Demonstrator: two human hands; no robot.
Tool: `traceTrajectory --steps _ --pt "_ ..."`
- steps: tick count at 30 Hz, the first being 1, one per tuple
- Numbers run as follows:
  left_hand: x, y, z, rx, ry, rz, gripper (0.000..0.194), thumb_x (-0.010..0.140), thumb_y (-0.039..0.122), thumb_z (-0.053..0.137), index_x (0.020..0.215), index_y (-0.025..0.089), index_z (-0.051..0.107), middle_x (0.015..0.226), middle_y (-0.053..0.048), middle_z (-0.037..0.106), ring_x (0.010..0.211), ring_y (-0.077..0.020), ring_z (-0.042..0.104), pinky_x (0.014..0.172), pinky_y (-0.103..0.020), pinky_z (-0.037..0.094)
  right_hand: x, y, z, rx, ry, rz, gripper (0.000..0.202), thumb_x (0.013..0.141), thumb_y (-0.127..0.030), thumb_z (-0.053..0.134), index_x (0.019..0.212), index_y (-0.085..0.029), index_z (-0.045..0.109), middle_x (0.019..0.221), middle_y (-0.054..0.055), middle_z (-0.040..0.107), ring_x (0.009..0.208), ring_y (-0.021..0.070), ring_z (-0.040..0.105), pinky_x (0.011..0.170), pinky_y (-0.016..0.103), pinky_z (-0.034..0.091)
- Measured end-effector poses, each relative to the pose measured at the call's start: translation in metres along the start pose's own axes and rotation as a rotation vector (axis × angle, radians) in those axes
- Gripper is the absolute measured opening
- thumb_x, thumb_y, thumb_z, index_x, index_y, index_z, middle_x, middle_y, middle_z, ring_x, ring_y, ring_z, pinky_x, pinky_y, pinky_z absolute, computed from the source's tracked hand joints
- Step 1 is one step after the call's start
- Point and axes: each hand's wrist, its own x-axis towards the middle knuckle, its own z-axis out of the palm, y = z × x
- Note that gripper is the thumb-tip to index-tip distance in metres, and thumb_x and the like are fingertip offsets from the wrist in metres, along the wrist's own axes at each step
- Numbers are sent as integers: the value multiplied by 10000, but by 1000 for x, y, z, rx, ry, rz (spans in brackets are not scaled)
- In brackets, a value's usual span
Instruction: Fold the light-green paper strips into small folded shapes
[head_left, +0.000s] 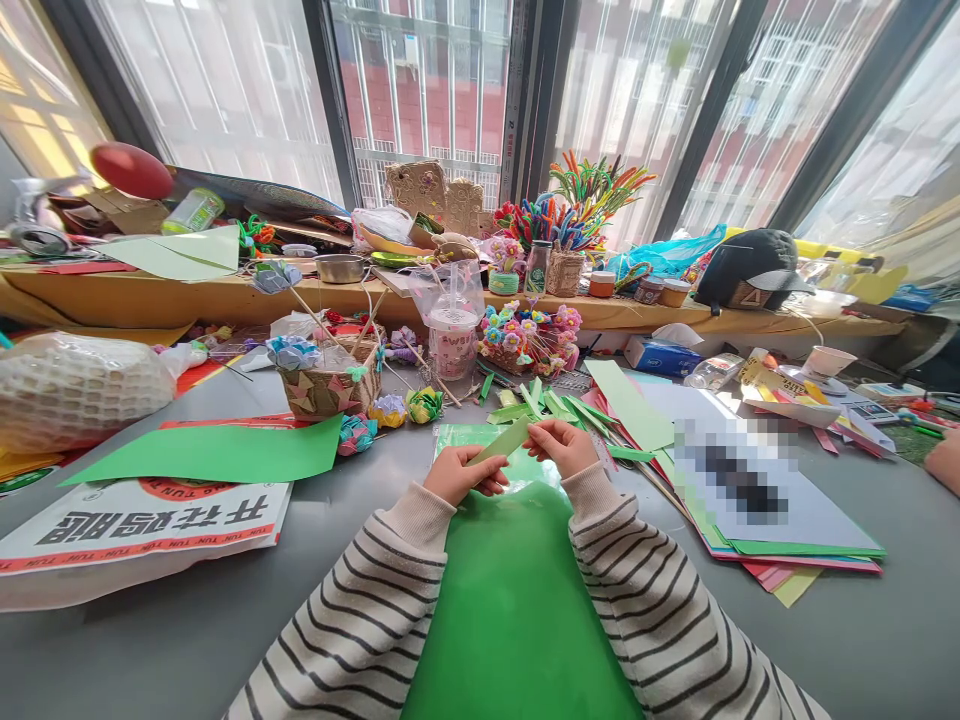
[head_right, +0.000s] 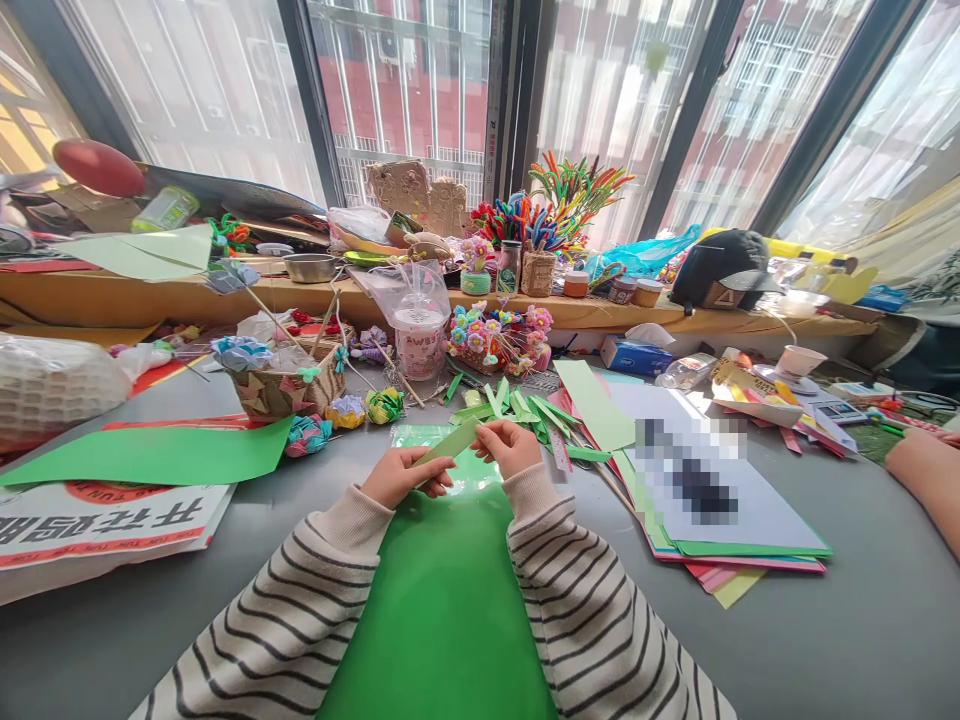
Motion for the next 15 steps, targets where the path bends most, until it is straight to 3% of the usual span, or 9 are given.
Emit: traceTrajectory --steps 6,12,15 --pt "1 0 0 -7 -6 -4 276 529 354 636 622 98 592 499 -26 605 454 -113 554 481 -230 443 1 0 -1 -1 -4 11 262 586 -393 581 620 -134 551 528 21 586 458 101 516 456 226 418" --pt "0 0 -1 1 0 -25 266 523 348 641 608 101 586 491 -27 609 446 -116 556 476 -228 446 7 0 -10 55 131 51 306 584 -437 561 650 -140 535 562 23 566 469 98 505 440 218 419" --pt "-1 0 -1 11 -12 -16 266 521 352 642 608 106 590 491 -25 610 439 -111 551 474 -224 444 7 0 -8 7 40 39 315 561 -427 586 696 -145 549 602 20 561 489 99 500 426 210 404"
